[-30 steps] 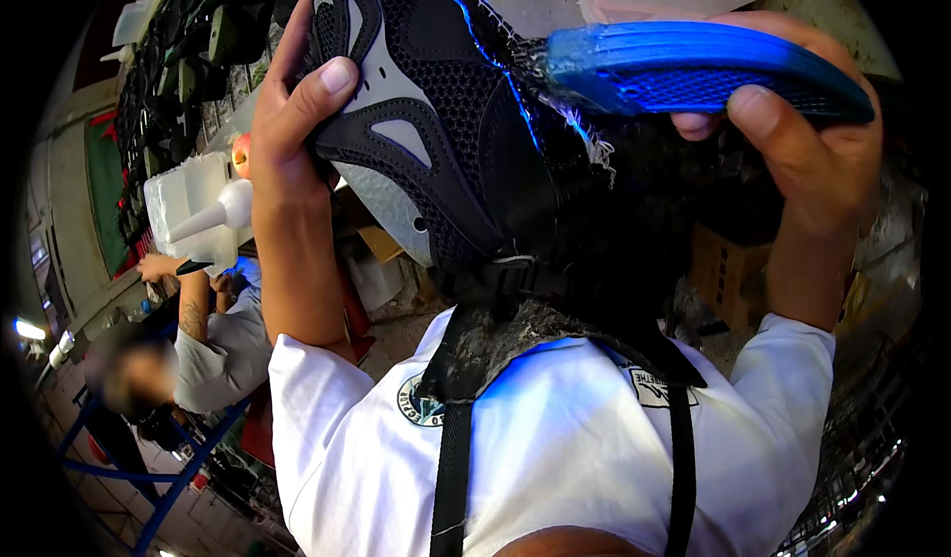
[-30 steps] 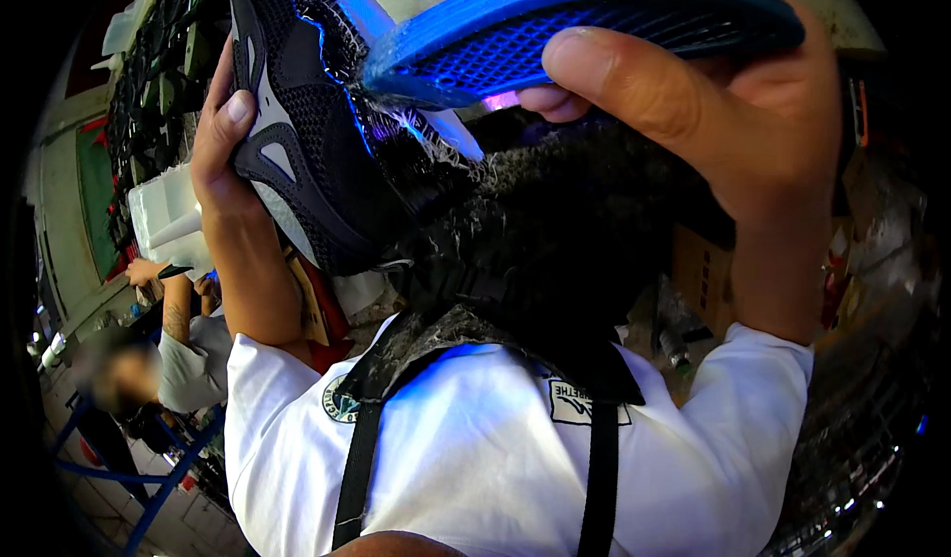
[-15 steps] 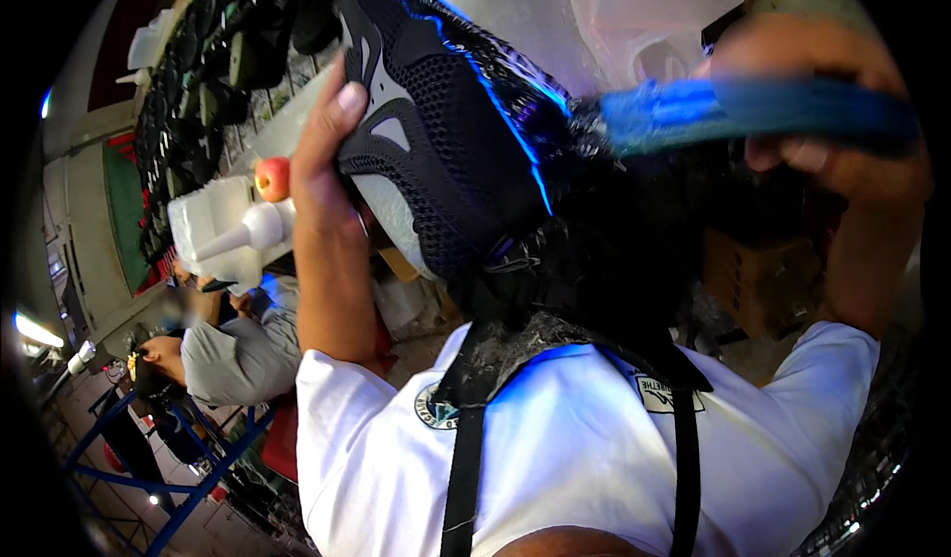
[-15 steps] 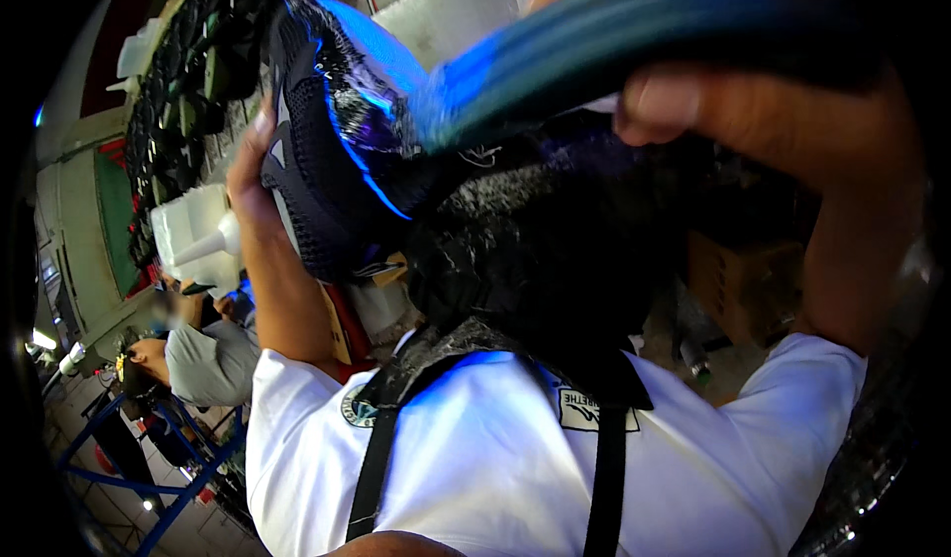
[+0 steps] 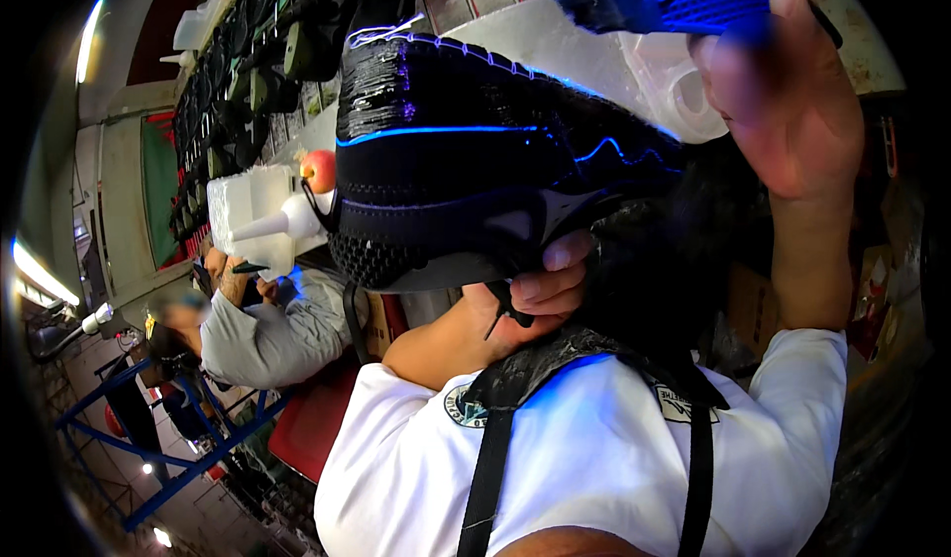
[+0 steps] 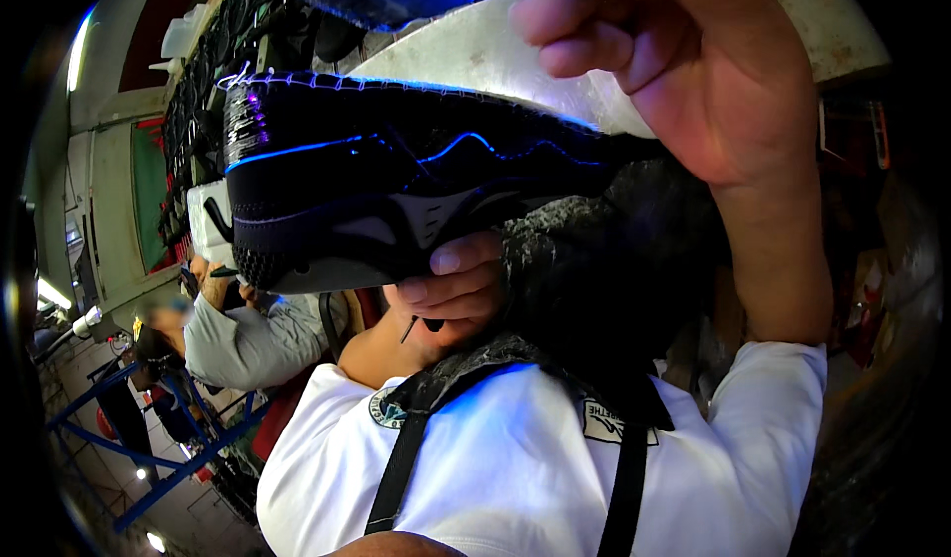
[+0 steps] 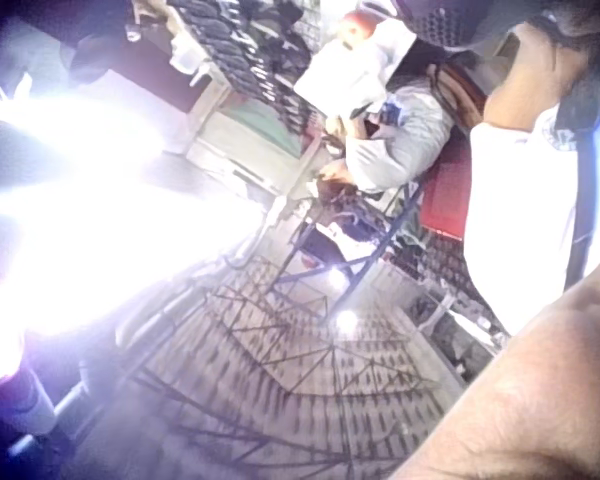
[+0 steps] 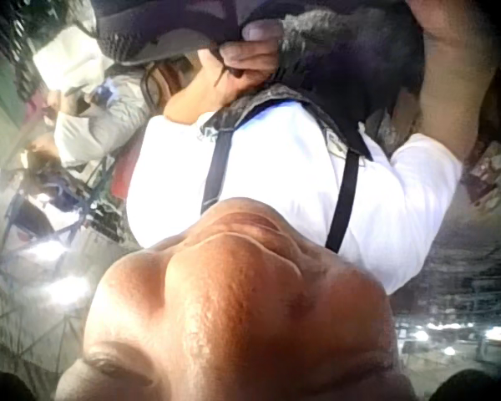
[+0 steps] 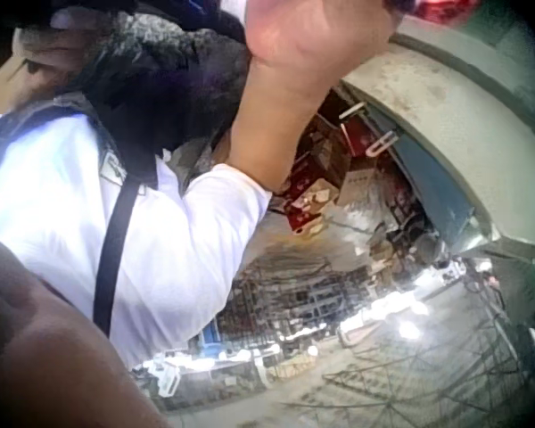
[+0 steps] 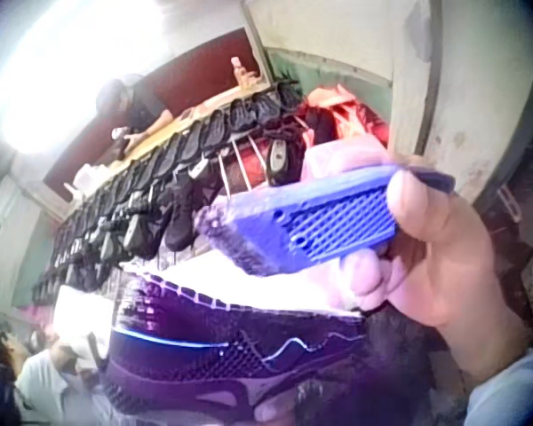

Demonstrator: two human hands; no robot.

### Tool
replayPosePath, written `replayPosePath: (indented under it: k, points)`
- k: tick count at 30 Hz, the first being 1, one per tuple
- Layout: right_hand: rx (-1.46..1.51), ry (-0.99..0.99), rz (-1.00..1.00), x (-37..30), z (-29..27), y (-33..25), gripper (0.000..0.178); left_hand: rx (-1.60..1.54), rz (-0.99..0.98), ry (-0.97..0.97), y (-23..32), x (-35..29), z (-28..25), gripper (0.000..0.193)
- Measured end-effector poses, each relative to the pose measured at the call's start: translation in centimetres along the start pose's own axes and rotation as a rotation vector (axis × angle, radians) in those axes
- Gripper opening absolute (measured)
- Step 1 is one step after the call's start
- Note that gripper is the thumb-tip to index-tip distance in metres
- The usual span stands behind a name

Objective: The person applies adhesive to the edges of shoe uppers using a brush, dipping the brush into a container of blue liquid, and then places the treated shoes onto a conveyor rack.

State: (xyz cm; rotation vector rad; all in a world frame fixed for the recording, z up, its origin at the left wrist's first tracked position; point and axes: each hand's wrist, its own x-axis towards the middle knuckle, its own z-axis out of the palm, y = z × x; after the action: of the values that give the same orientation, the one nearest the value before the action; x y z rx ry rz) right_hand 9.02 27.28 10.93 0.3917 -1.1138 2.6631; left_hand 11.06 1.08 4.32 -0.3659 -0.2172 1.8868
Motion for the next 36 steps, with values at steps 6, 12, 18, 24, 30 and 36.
replayPosePath:
  k: [6,12,18,24,30,36]
  points:
    - [-0.257,-0.146,-0.019,-0.7,-0.9,1.5,0.057,-0.229,-0.117,-0.141,-0.7,0.3,-2.4,0.031]
    - [-0.422,-0.042,0.064,-1.6,0.2,1.1,0.046,-0.268,-0.137,-0.106,-0.7,0.4,-1.8,0.011]
    - [-0.547,-0.214,0.033,-1.8,-1.5,0.5,0.038,-0.272,-0.189,-0.176,-0.2,0.2,-3.1,0.025]
    - [-0.757,-0.279,0.037,-2.4,-1.7,-0.7,0.037,-0.279,-0.151,-0.143,-0.2,0.1,-3.0,0.035]
    - [-0.876,-0.308,0.046,-2.8,-1.7,-1.5,0.036,-0.283,-0.218,-0.205,0.0,0.4,-3.7,0.037]
    - [-0.966,-0.354,0.045,-3.0,-1.8,-1.8,0.035,-0.278,-0.243,-0.2,0.1,0.5,-3.7,0.038]
